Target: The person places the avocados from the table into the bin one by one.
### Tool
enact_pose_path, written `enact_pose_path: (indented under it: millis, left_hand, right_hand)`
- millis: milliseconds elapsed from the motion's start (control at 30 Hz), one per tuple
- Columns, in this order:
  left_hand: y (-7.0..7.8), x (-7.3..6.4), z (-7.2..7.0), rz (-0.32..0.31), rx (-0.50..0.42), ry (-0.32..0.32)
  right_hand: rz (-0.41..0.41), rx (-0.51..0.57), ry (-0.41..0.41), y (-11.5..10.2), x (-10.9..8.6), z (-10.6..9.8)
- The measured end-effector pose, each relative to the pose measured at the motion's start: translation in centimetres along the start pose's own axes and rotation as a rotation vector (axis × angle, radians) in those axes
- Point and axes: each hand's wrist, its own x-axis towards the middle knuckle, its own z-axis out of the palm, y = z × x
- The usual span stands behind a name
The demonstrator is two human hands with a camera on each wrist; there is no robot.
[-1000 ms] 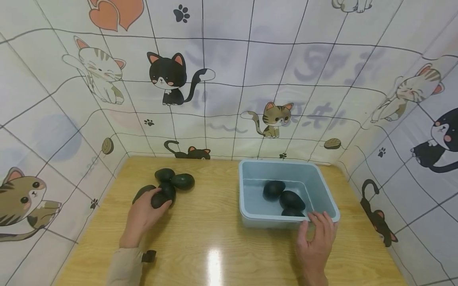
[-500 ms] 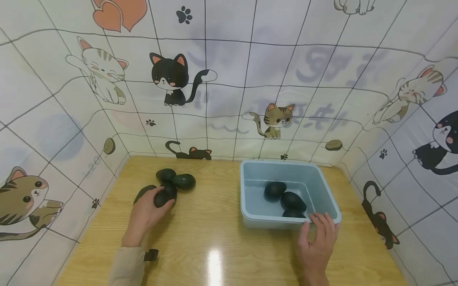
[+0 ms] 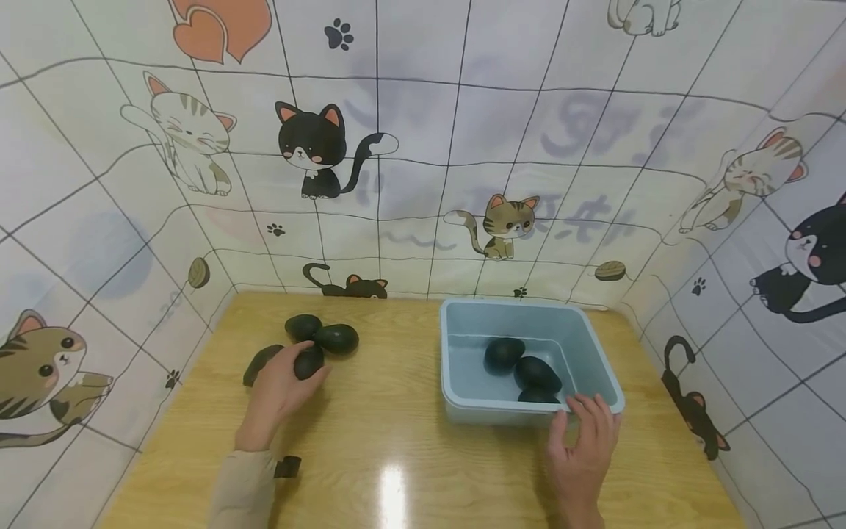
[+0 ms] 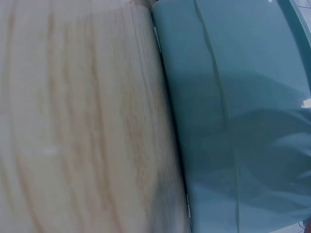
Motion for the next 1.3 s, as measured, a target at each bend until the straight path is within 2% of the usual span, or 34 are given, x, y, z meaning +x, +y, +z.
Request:
enact_pose_path:
  millis: [333,733,1000,1300]
  left_hand:
    - [1.7,0.4,0.4,0.006,-0.036,-0.011]
    - [3.7,1.1,2.0,0.038,-0.068,-0.016]
    - [4.8,1.4,2.2,0.021,-0.089,-0.044]
    - [5.5,1.5,2.1,0.029,-0.091,-0.033]
  right_hand:
    - [0.005,-0.002,-0.008,0.1,-0.1,0.0]
    - [0.053,-0.030,-0.045,-0.2,-0.2,-0.2]
    - [0.056,-0.032,-0.050,-0.1,-0.3,-0.1]
    - [0.024,-0.013,-0.020,0.1,-0.2,0.0]
